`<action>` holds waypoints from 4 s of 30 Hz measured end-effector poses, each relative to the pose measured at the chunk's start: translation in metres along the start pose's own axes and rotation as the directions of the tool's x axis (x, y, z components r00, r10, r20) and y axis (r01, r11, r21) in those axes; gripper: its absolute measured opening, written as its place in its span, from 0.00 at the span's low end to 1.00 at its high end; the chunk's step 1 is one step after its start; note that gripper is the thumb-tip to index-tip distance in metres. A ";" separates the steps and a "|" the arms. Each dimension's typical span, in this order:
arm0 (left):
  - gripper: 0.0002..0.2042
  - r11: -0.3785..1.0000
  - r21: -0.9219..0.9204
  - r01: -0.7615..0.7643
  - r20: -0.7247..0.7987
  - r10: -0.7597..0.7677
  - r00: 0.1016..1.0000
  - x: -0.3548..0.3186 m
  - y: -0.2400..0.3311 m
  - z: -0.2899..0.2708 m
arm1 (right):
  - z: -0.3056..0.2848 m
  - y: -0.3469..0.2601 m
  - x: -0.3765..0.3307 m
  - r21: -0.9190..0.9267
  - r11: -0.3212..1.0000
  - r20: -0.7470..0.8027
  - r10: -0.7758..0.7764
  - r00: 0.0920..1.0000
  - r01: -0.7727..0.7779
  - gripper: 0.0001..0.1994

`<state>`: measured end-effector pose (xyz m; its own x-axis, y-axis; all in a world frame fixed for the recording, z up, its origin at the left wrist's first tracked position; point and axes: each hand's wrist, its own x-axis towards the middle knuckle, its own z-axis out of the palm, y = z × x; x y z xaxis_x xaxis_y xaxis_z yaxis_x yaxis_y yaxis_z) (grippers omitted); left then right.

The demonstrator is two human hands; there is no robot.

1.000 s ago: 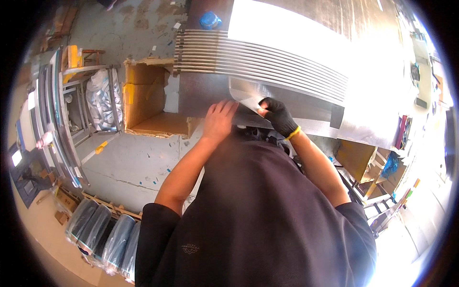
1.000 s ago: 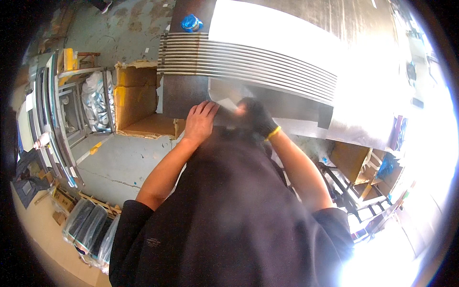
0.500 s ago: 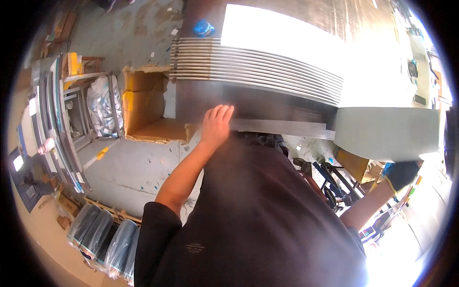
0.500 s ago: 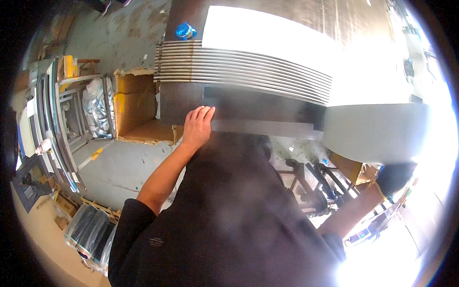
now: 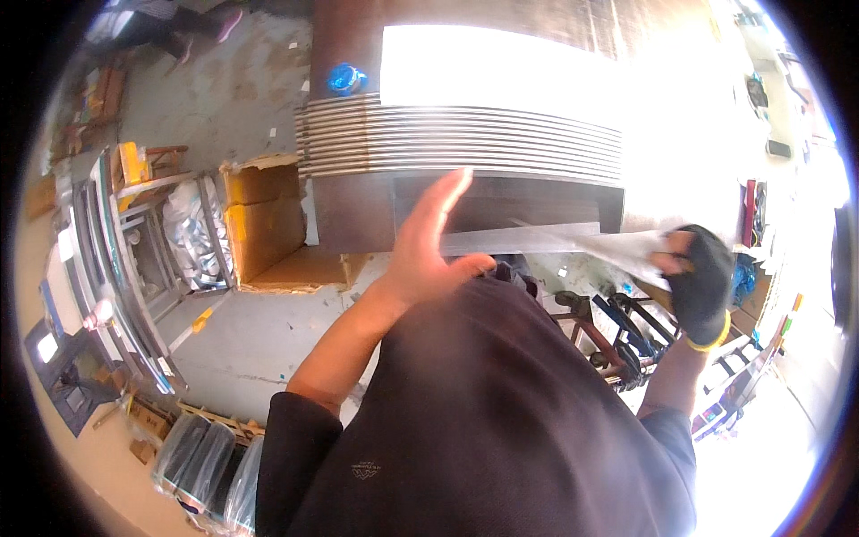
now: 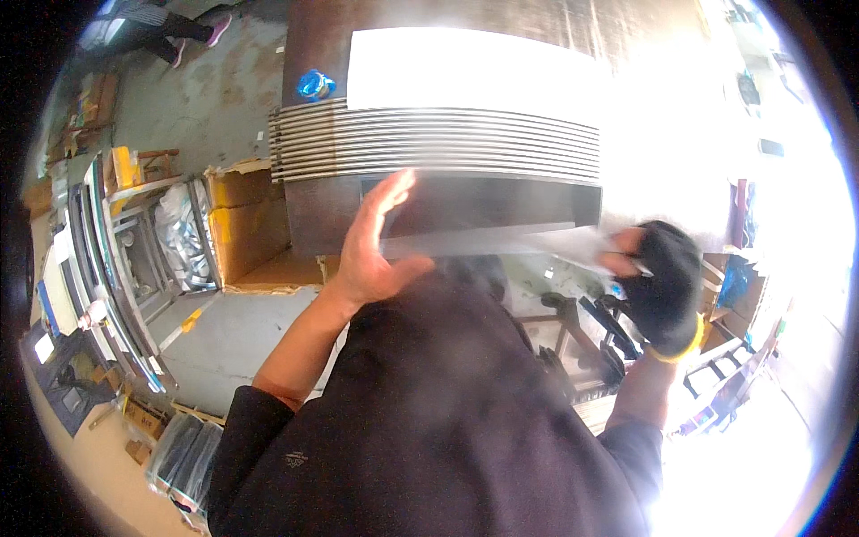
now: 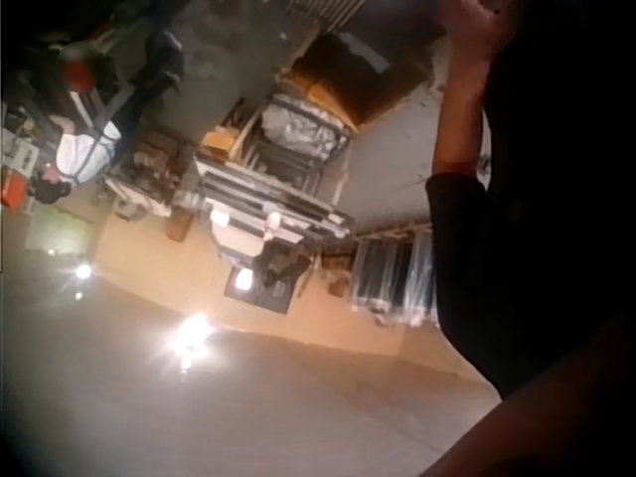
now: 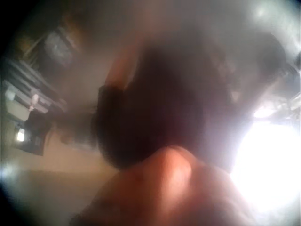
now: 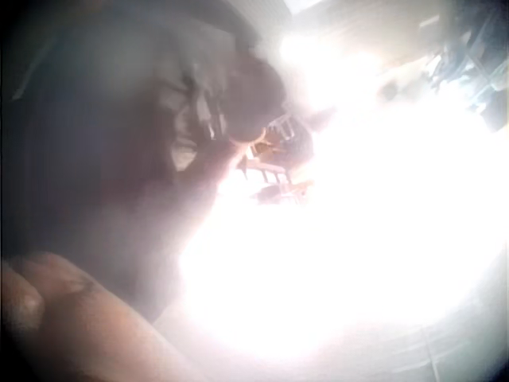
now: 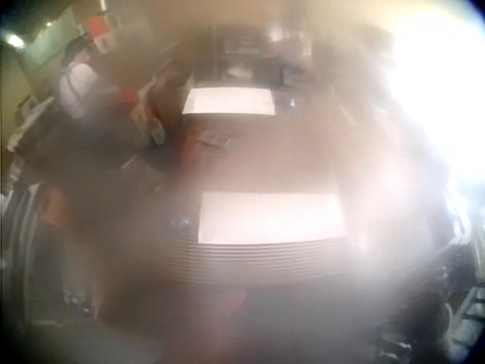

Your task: The person repeatedly picks up thin white sheets from a table and places them on top of a stack of dark ribbed panels. The person handles the sheets one at a time, aligning them before adding them to the stack. The task continues throughout the clip with the stack growing in height.

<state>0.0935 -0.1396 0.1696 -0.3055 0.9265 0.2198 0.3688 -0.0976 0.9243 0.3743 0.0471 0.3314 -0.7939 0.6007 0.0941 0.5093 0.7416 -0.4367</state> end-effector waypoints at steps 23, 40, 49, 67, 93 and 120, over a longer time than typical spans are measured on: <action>0.04 0.969 0.114 0.218 -0.185 -0.195 0.963 -0.029 -0.037 -0.017 | 0.110 0.250 -0.130 0.245 0.839 0.337 0.397 0.854 -0.486 0.10; 0.09 0.863 -0.316 0.394 -0.339 -0.491 0.803 -0.028 -0.073 -0.023 | 0.132 0.261 -0.140 0.723 0.090 0.482 0.645 0.593 -0.685 0.15; 0.11 0.887 -0.270 0.374 -0.301 -0.447 0.842 -0.009 -0.064 -0.010 | 0.134 0.309 -0.144 0.845 0.228 0.168 0.745 0.645 -0.484 0.22; 0.19 0.899 0.069 0.433 -0.179 -0.416 0.892 -0.022 -0.047 0.016 | 0.098 0.327 -0.156 0.568 0.462 0.032 0.815 0.579 -0.682 0.09; 0.11 0.633 -0.228 0.740 -0.312 -0.767 0.560 0.137 -0.206 -0.064 | 0.168 0.364 0.085 0.517 0.477 0.199 0.740 0.642 -0.711 0.11; 0.10 0.622 -0.096 0.777 -0.351 -0.751 0.559 0.107 -0.250 -0.067 | 0.225 0.441 0.072 0.026 0.682 0.326 0.686 0.651 -0.731 0.17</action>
<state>-0.0902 -0.0399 -0.0175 -0.7561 0.4632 -0.4623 -0.0919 0.6243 0.7758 0.4671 0.3503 -0.0555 -0.2757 0.8022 -0.5296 0.9190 0.0584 -0.3900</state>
